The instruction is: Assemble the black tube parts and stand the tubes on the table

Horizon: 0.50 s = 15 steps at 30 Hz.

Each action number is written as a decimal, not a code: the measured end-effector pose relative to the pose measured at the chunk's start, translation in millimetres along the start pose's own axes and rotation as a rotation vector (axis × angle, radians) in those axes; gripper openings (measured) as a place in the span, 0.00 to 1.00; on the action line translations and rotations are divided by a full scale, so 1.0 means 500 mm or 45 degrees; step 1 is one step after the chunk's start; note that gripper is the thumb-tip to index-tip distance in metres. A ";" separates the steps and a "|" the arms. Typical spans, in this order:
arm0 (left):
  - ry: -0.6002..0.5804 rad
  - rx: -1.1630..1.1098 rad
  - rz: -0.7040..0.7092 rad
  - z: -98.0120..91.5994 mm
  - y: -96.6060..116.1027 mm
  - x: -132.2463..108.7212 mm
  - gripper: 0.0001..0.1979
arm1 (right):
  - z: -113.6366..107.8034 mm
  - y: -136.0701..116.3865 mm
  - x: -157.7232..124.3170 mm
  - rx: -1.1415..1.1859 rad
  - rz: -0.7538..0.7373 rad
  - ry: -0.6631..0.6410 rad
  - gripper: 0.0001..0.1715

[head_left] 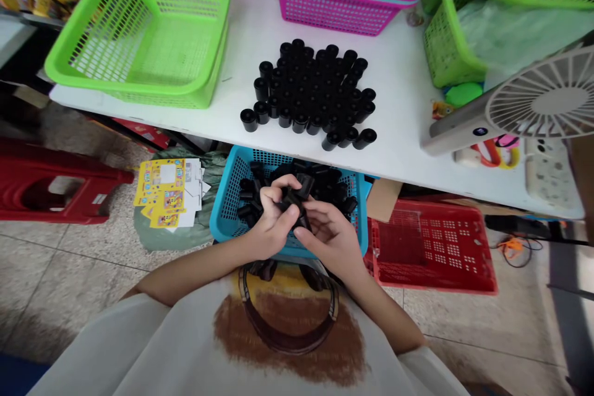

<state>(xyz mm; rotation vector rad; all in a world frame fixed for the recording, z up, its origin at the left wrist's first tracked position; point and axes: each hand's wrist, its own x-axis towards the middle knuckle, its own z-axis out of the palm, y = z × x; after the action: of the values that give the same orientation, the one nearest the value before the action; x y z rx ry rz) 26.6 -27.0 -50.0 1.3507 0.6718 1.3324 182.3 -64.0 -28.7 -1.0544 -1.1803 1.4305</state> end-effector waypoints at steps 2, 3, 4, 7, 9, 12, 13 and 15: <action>-0.099 0.043 -0.023 -0.007 -0.001 -0.005 0.12 | 0.002 -0.002 -0.001 0.008 -0.020 -0.026 0.27; -0.133 0.030 -0.015 -0.010 -0.001 -0.005 0.12 | 0.004 -0.004 -0.002 -0.022 -0.035 -0.044 0.27; -0.158 0.003 0.012 -0.013 0.000 -0.003 0.12 | 0.004 -0.006 -0.003 -0.072 -0.048 -0.063 0.27; -0.090 -0.090 0.111 -0.023 0.005 0.014 0.12 | -0.006 -0.010 -0.004 -0.213 -0.078 -0.063 0.20; 0.098 -0.132 0.108 -0.034 0.011 0.031 0.13 | -0.029 -0.011 0.005 -0.306 -0.143 0.045 0.17; 0.307 -0.204 0.021 -0.051 0.021 0.047 0.17 | -0.095 -0.009 0.043 -0.702 -0.371 0.503 0.15; 0.323 -0.241 -0.011 -0.055 0.025 0.049 0.19 | -0.123 -0.008 0.062 -0.883 -0.450 0.707 0.15; 0.294 -0.332 -0.085 -0.057 0.032 0.047 0.21 | -0.180 -0.003 0.104 -1.147 -0.475 0.962 0.18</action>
<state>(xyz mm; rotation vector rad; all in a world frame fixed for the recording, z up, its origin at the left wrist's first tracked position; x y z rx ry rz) 0.5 -1.4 -32.8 0.9681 0.6647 1.4791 261.9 1.0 -43.1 -1.6559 -1.3334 0.0886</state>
